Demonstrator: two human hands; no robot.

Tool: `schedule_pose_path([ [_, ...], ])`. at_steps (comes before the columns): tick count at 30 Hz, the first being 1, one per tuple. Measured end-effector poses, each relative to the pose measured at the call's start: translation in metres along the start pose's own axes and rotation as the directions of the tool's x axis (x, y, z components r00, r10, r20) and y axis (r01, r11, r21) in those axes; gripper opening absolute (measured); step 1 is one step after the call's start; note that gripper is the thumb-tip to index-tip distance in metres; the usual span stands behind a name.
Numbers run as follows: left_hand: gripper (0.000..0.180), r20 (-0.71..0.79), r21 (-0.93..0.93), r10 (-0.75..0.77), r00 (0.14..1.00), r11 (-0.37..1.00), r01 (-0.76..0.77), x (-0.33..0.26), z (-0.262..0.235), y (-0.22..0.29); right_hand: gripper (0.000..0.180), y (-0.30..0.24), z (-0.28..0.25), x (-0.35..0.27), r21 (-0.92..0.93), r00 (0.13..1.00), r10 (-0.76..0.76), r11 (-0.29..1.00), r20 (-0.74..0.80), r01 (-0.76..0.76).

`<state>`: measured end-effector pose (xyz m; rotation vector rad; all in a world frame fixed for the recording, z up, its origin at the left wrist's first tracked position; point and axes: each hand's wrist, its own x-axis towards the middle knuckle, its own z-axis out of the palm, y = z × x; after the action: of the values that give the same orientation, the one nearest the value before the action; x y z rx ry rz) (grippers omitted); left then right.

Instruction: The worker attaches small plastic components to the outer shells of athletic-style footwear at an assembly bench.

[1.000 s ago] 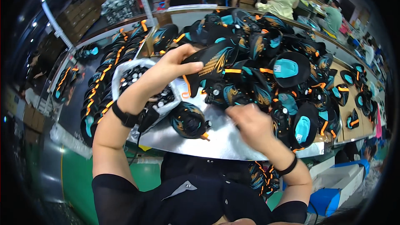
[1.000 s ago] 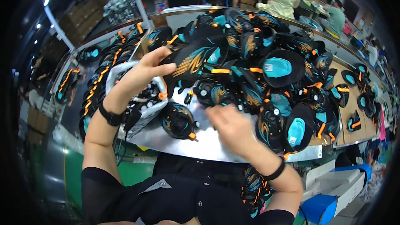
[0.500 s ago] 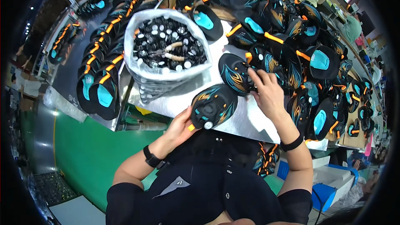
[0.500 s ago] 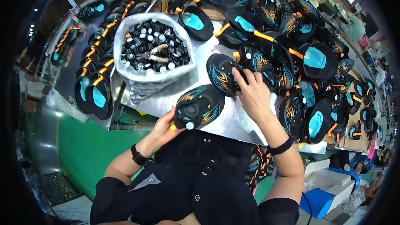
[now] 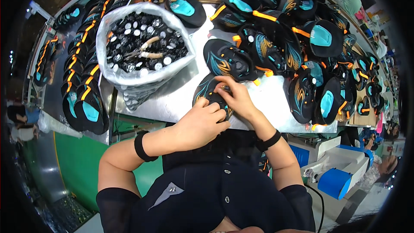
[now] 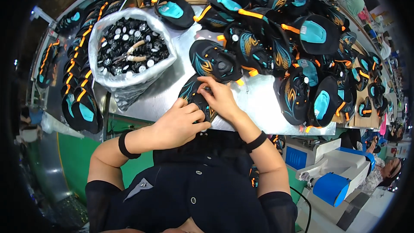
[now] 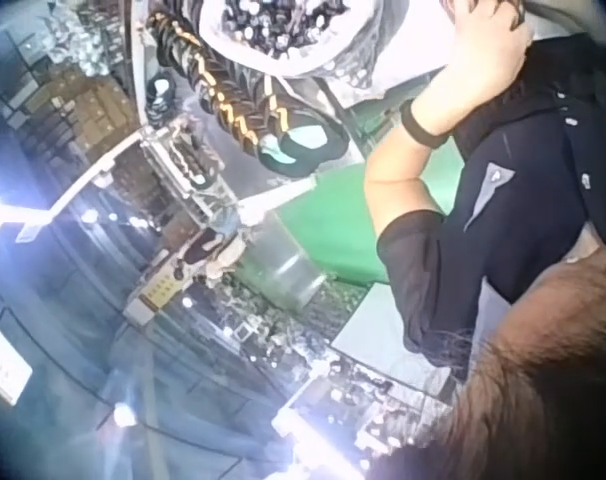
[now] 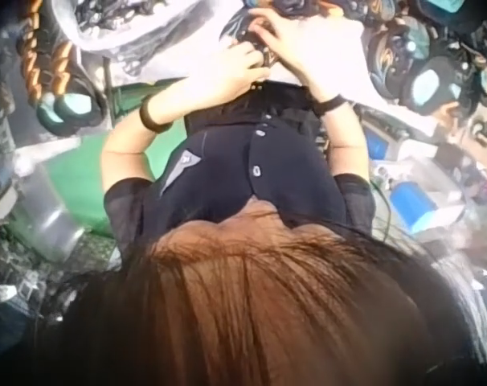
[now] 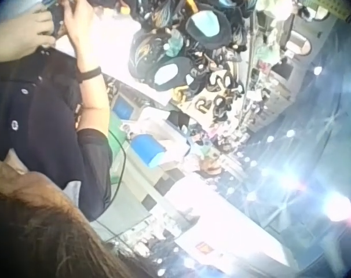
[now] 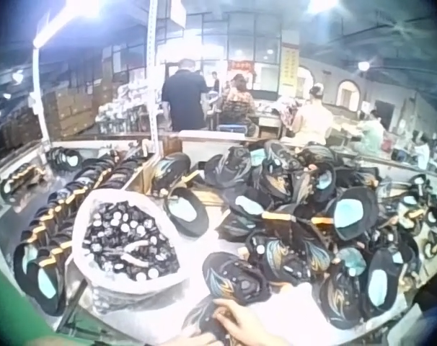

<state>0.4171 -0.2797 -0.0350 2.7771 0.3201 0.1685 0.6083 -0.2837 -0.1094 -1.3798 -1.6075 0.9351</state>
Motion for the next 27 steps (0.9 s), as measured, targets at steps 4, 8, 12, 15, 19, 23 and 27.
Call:
schedule_pose_path([
  [4,0.038,0.028,-0.2,-0.009,1.0,0.98,0.014,0.006,-0.001,0.0,0.029,0.01,0.0,0.0,-0.069,0.999,0.009,0.998,0.038,-0.006],
  [8,0.041,-0.125,-0.641,-0.224,0.966,0.762,0.094,0.001,-0.011,0.01,0.03,0.01,-0.004,0.001,0.023,0.998,0.001,1.0,0.063,-0.002],
  [12,0.028,0.084,-0.992,-0.506,0.858,-0.123,0.025,0.002,-0.027,0.014,0.03,-0.012,-0.026,-0.019,0.061,0.997,0.043,0.997,0.059,-0.047],
  [15,0.024,0.124,-0.939,-0.501,0.857,-0.339,-0.062,-0.001,-0.018,0.003,0.032,-0.053,-0.036,-0.038,0.048,0.999,0.049,0.998,-0.014,-0.048],
  [19,0.022,0.138,-0.927,-0.5,0.855,-0.37,-0.067,-0.003,-0.012,-0.005,0.035,-0.08,-0.032,-0.062,0.014,0.995,-0.087,0.996,-0.045,0.088],
  [23,0.022,0.146,-0.94,-0.437,0.887,-0.342,-0.014,-0.001,-0.019,-0.006,0.028,-0.073,-0.03,-0.064,0.133,0.99,0.038,0.991,-0.139,-0.019],
  [27,0.019,0.227,-0.952,-0.387,0.894,-0.28,0.121,-0.001,-0.015,-0.005,0.033,-0.077,-0.03,-0.04,0.331,0.973,0.176,0.936,-0.148,-0.119],
])
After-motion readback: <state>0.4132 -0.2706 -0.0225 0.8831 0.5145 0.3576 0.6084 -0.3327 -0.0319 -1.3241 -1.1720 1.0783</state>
